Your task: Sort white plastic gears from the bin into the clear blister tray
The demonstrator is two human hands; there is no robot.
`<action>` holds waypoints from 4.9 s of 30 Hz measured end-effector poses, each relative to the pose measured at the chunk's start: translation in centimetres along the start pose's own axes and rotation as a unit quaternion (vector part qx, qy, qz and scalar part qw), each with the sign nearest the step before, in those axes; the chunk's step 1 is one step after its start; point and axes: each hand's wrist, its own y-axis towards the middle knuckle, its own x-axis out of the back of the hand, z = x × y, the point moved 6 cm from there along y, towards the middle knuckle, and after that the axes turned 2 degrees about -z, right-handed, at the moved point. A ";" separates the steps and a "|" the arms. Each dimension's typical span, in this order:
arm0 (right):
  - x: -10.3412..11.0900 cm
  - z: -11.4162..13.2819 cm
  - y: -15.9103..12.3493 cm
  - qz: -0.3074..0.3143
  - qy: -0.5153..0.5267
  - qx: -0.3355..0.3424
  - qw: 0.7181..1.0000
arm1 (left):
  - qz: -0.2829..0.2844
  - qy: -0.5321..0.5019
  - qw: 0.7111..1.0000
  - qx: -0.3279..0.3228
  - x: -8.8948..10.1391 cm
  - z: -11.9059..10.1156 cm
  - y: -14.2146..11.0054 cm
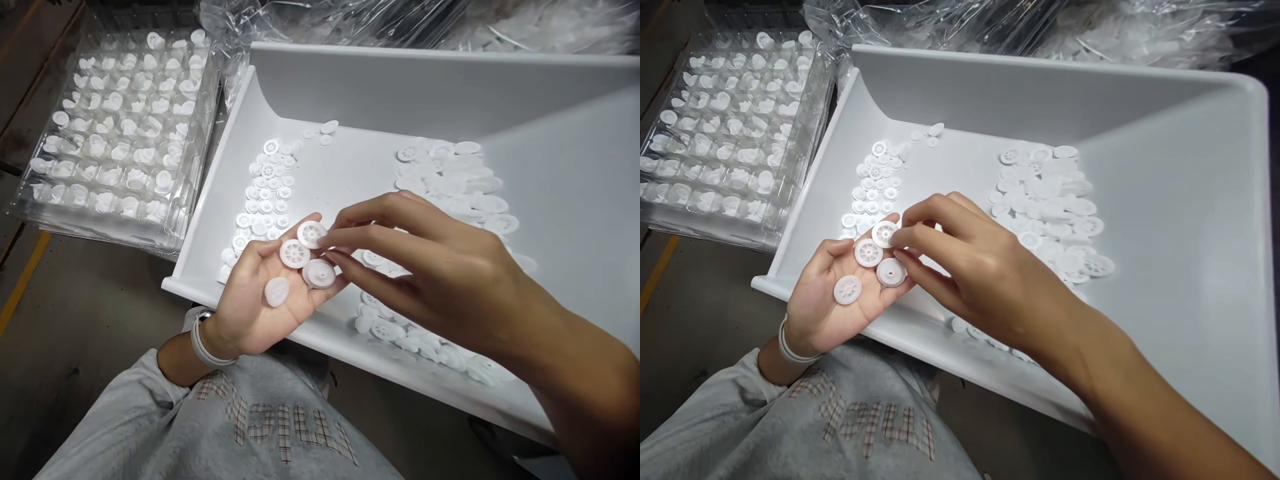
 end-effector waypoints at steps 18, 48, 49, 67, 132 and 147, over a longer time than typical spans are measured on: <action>0.1 1.5 -0.5 0.046 -0.015 -0.014 0.999 | 0.021 0.033 0.999 0.022 0.4 -0.1 -0.7; 1.0 1.6 -1.4 -0.024 -0.132 0.023 0.991 | -0.040 0.034 0.998 -0.017 1.1 -0.7 -0.5; 1.0 1.6 -1.4 -0.020 -0.129 0.034 0.991 | -0.042 0.032 0.998 -0.025 1.1 -0.8 -0.5; -0.9 4.6 -0.3 0.020 0.006 0.038 0.999 | -0.074 0.050 0.995 -0.034 1.2 -0.9 -0.3; 1.1 0.9 -1.7 -0.009 -0.020 0.040 0.999 | 0.056 0.261 0.960 -0.088 1.7 -1.7 0.2; 1.0 0.4 -2.2 -0.016 -0.025 0.001 1.000 | 0.003 0.139 0.989 -0.044 1.4 -1.1 -0.5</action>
